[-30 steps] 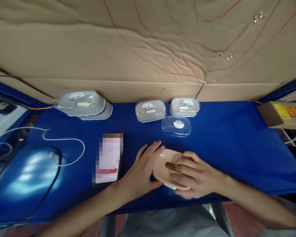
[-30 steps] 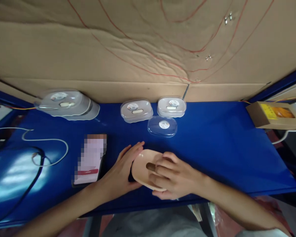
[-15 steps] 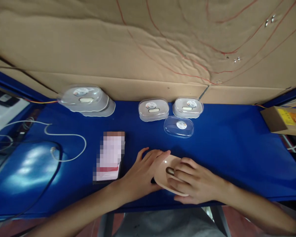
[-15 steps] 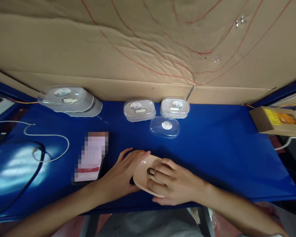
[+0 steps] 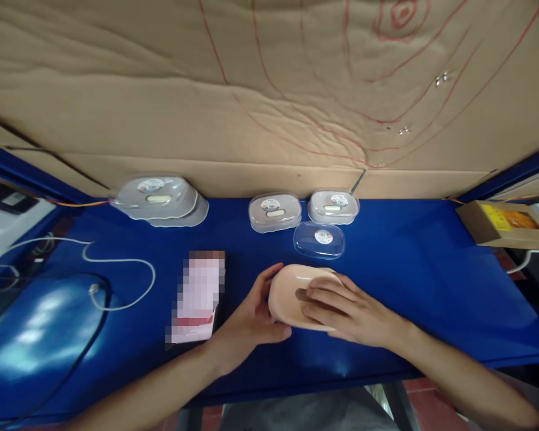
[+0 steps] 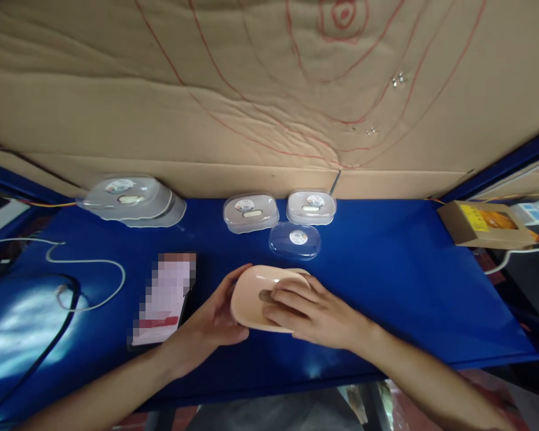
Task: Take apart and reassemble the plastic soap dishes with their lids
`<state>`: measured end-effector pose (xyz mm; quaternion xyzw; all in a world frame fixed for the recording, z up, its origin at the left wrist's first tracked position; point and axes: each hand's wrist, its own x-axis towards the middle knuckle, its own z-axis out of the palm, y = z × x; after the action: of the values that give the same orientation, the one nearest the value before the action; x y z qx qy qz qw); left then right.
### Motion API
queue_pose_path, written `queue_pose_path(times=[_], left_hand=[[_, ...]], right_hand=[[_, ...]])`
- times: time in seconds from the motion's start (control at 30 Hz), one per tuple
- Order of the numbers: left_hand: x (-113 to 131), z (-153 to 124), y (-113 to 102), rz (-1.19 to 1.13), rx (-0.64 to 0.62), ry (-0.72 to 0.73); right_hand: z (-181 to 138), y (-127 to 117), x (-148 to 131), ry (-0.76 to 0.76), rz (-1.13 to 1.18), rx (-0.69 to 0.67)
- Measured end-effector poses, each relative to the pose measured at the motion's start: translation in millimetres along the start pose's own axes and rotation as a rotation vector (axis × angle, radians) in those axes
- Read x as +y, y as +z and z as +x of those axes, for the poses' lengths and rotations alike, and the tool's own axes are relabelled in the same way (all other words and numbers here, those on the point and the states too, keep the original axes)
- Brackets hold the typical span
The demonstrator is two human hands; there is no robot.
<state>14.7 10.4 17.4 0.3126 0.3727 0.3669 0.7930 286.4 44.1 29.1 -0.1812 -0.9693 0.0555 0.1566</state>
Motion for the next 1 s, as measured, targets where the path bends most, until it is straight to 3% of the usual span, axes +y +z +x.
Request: queue_pose_path(times=[0.13,0.37,0.57,0.8,1.0], left_hand=[[3,-1,7,-0.289,-0.03,-0.121],[7,5,4,-0.248,0.137,-0.109],[6,3,6,-0.243,0.062,-0.017],[10,1,8,-0.292,0.076,-0.044],[9,0,7,-0.231,0.09,-0.063]], right_hand=[[-1,4,7,-0.003,0.1,0.11],[-5,17,19,0.039,0.316,0.15],[-4,14,14,0.101,0.264,-0.016],[-6,17,11,0.144,0.335,0.025],[-10,21,17,0.1,0.244,-0.012]])
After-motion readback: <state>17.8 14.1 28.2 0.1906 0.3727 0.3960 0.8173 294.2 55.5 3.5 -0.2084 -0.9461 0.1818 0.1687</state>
